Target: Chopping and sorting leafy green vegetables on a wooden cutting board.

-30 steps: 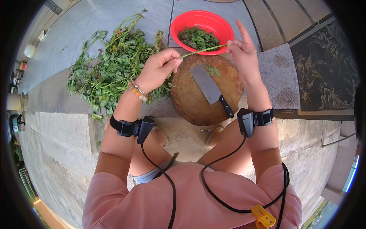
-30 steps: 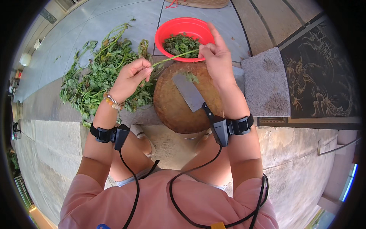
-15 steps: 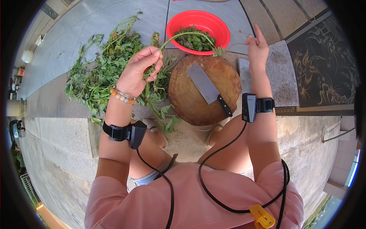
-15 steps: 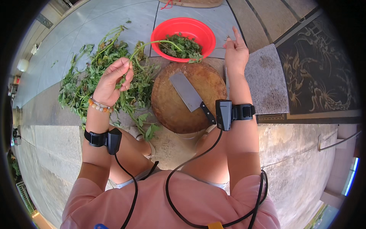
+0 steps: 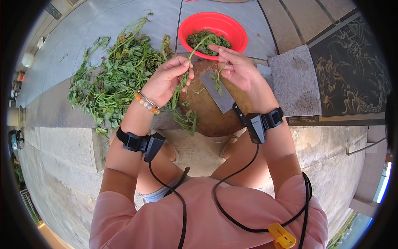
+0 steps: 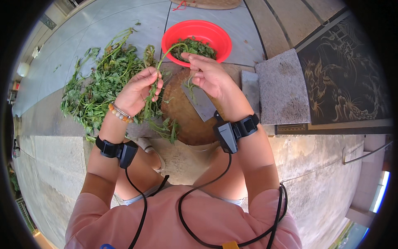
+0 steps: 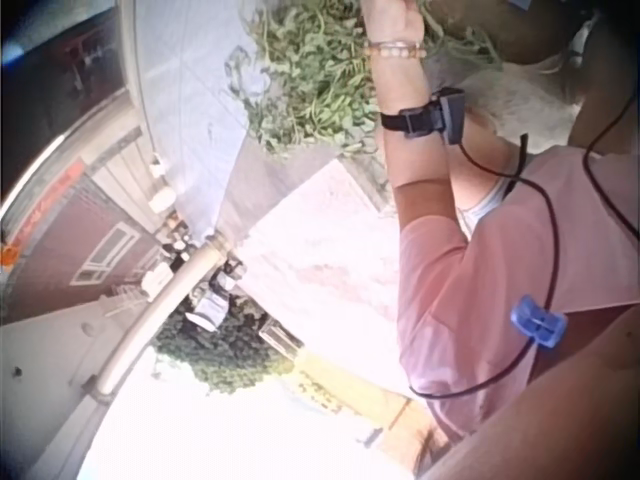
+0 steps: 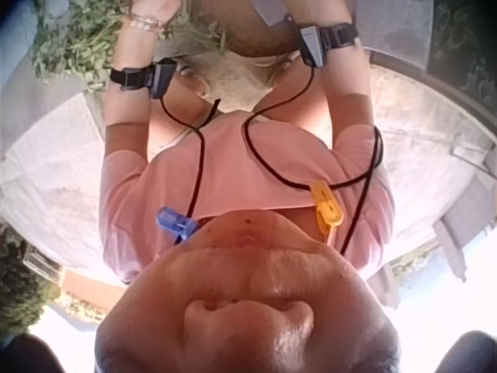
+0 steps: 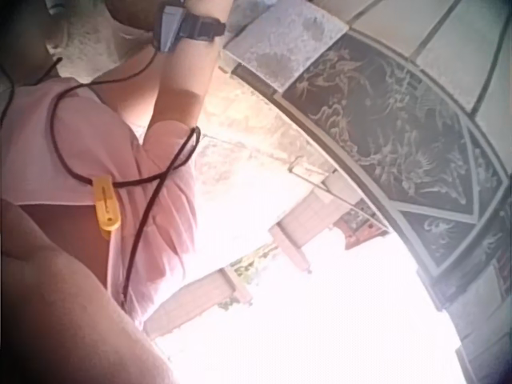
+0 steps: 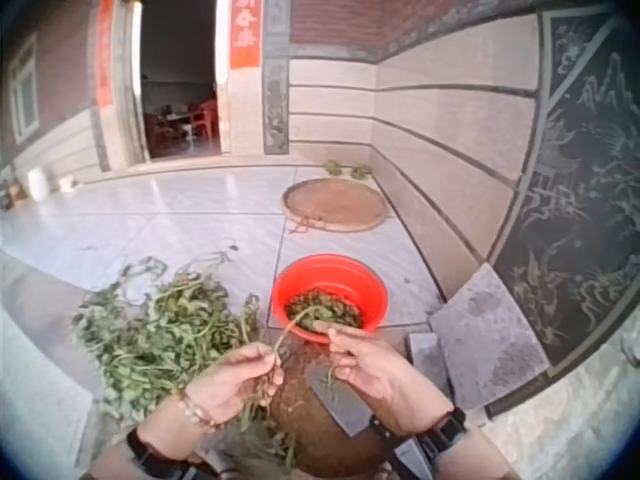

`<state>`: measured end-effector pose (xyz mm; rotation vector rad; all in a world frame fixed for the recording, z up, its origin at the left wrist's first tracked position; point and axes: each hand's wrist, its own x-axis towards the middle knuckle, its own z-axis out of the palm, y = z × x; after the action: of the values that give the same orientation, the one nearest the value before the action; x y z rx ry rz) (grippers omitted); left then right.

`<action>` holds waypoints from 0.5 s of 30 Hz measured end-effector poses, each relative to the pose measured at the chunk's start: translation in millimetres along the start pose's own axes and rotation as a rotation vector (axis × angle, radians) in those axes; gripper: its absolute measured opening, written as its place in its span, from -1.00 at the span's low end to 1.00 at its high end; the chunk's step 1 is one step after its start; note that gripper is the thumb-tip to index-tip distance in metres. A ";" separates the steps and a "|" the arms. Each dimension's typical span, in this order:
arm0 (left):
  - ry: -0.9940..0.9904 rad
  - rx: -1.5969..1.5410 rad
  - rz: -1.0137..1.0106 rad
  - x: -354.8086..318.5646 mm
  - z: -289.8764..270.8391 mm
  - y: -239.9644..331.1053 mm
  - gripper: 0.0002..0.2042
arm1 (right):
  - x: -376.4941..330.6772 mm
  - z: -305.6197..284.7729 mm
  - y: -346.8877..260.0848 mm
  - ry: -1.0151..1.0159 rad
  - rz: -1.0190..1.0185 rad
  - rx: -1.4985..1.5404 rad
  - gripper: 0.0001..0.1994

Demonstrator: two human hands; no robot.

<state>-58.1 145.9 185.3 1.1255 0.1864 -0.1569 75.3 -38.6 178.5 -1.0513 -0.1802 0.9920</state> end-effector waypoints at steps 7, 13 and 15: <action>0.032 0.035 -0.053 2.5 1.9 -13.2 -0.88 | 1.5 4.4 3.5 -0.104 0.024 0.137 -0.73; -0.018 -0.120 -0.095 -0.8 -9.4 0.7 -0.81 | -4.2 11.1 1.5 0.198 -0.204 -0.677 -0.73; 0.036 -0.081 -0.155 -4.1 -4.3 6.3 -0.72 | -1.2 -2.9 1.2 0.202 -0.220 -0.774 -0.72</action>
<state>-61.0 152.7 190.0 1.0332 0.3104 -0.2648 75.5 -41.2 176.3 -1.7824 -0.5285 0.6058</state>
